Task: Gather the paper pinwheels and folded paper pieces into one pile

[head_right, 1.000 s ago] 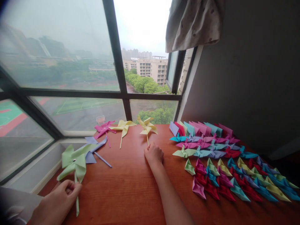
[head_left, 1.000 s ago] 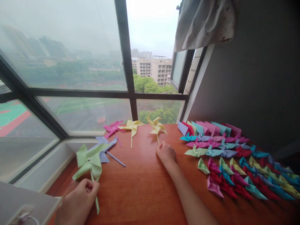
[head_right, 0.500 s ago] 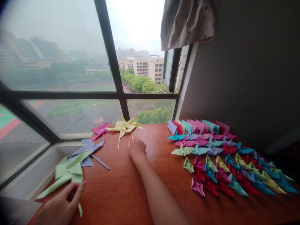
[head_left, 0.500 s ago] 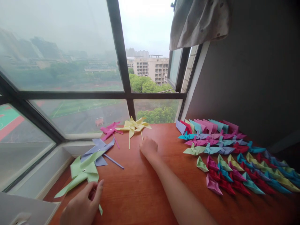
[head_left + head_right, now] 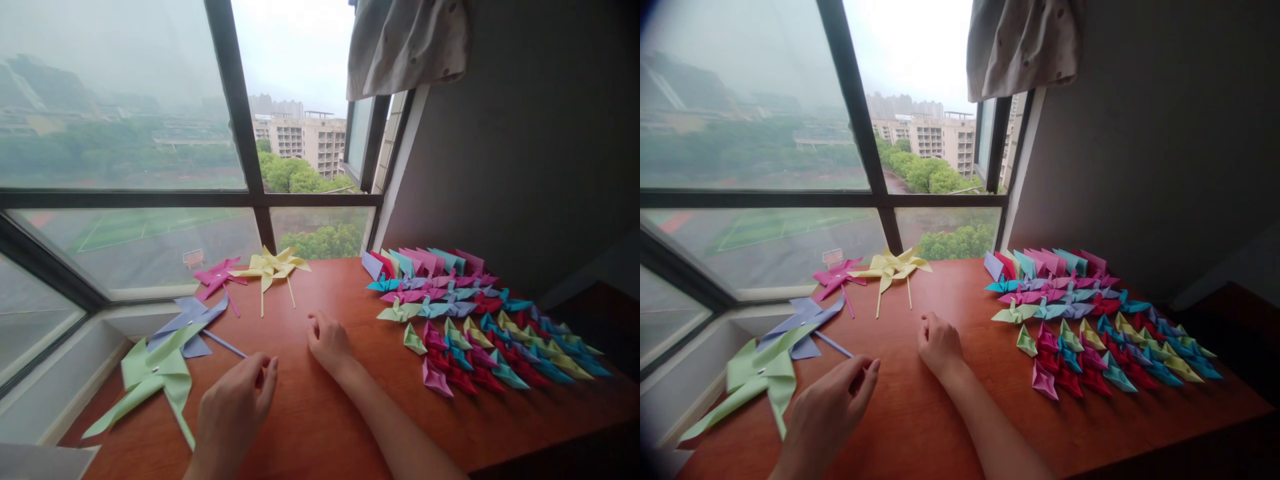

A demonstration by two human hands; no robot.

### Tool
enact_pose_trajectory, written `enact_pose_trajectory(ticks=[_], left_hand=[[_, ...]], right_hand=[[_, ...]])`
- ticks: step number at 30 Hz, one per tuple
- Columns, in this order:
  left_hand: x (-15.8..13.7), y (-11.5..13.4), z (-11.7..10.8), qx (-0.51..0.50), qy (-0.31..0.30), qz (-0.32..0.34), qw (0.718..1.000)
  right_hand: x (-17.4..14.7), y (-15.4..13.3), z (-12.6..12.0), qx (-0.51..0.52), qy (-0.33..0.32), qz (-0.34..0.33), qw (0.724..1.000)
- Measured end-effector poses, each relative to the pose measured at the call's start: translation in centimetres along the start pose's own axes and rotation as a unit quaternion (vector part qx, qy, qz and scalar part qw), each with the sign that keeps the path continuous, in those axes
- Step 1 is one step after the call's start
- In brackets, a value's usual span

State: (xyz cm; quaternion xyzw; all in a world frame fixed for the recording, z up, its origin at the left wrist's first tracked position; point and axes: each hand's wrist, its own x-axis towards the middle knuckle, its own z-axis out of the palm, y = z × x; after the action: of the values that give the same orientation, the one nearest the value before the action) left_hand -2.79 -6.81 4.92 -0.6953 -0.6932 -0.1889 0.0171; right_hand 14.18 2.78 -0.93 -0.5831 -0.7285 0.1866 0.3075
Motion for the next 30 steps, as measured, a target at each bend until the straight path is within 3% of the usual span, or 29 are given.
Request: enact_pose_trajectory(ticks=[6,12,21,30], left_hand=[[0.7,4.4,0.9,-0.051,-0.019,0.107,0.993],[1.1,7.0,1.5,-0.054,-0.038,0.155,0.986],[1.2,6.5,4.1,-0.103,-0.054,0.147,0.982],[0.6,5.9,5.1,-0.155,-0.051,0.128,0.978]], right_hand=[[0.1,0.6,0.2,0.071,0.045,-0.006,0.996],[-0.4,1.7,0.2,0.100,0.020,-0.003,0.995],[-0.5,1.7,0.1,0.097,0.014,-0.008,0.995],[-0.4,1.7,0.0,0.063,0.011,-0.013,0.998]])
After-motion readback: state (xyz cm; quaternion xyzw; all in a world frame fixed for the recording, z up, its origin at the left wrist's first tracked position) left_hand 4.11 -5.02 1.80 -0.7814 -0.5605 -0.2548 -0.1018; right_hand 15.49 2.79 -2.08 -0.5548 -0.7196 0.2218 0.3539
